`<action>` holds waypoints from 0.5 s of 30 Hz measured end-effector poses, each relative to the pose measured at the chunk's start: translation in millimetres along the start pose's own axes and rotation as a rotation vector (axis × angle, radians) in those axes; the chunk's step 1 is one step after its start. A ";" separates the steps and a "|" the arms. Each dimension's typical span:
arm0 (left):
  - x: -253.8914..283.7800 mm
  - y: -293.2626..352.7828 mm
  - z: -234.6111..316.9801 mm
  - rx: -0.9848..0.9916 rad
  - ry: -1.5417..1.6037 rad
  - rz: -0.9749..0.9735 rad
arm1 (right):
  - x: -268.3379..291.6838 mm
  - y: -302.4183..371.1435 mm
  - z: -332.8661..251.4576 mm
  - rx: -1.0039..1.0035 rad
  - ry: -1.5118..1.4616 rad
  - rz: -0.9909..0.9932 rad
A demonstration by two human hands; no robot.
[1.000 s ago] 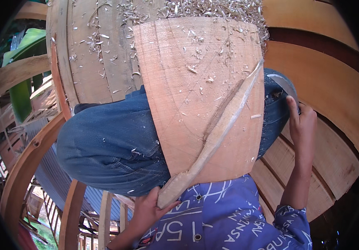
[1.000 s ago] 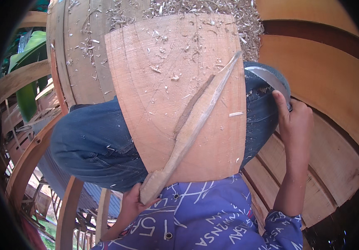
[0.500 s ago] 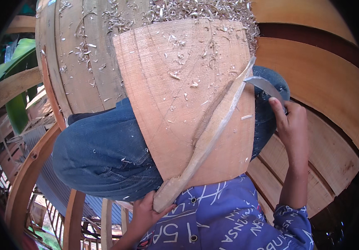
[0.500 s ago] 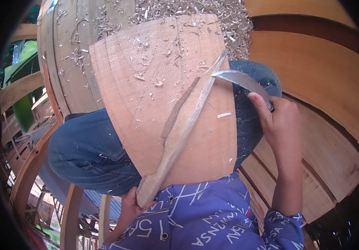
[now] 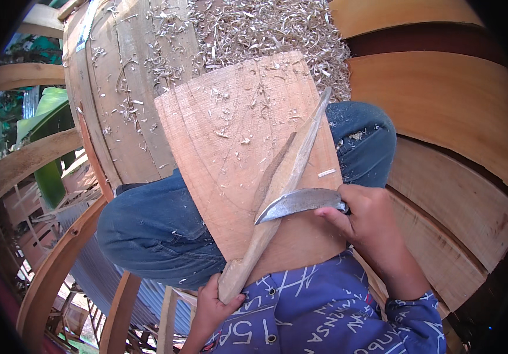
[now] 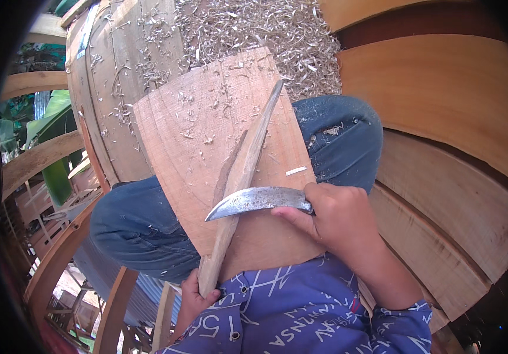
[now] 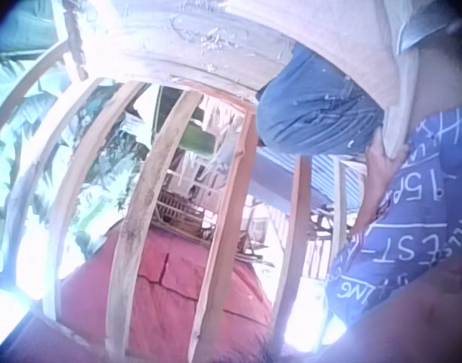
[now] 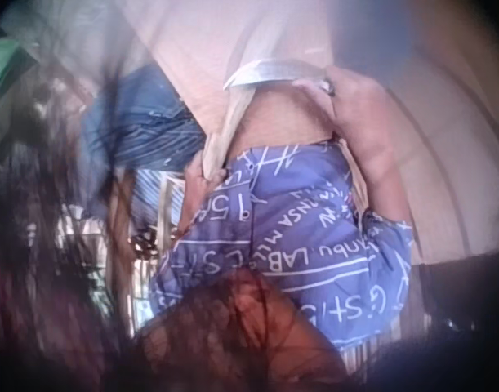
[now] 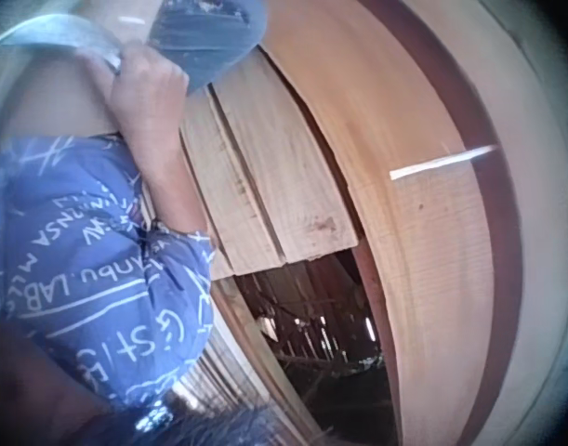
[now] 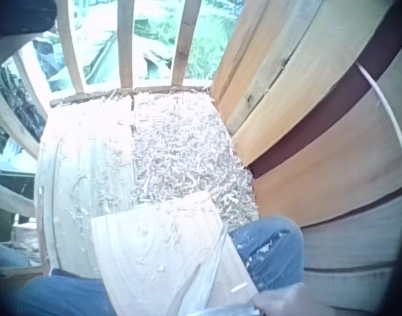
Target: The person sits on the floor of a wooden structure and uses a curved knife to carve a long, thin piece of wood. They hold the wood against their leg and repeatedly scrape the surface to remove shavings, shaping the piece.
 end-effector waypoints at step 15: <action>-1.7 4.1 2.4 -0.118 -0.196 0.220 | 3.8 -25.2 19.6 -0.050 0.179 0.076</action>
Point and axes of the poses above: each hand's wrist, its own y-axis away from the middle knuckle, its own x-axis out of the back of the hand, z = x × y, the point moved 7 cm from there along -y, towards the middle knuckle, and after that the axes turned 7 degrees about z, right-handed, at the moved point
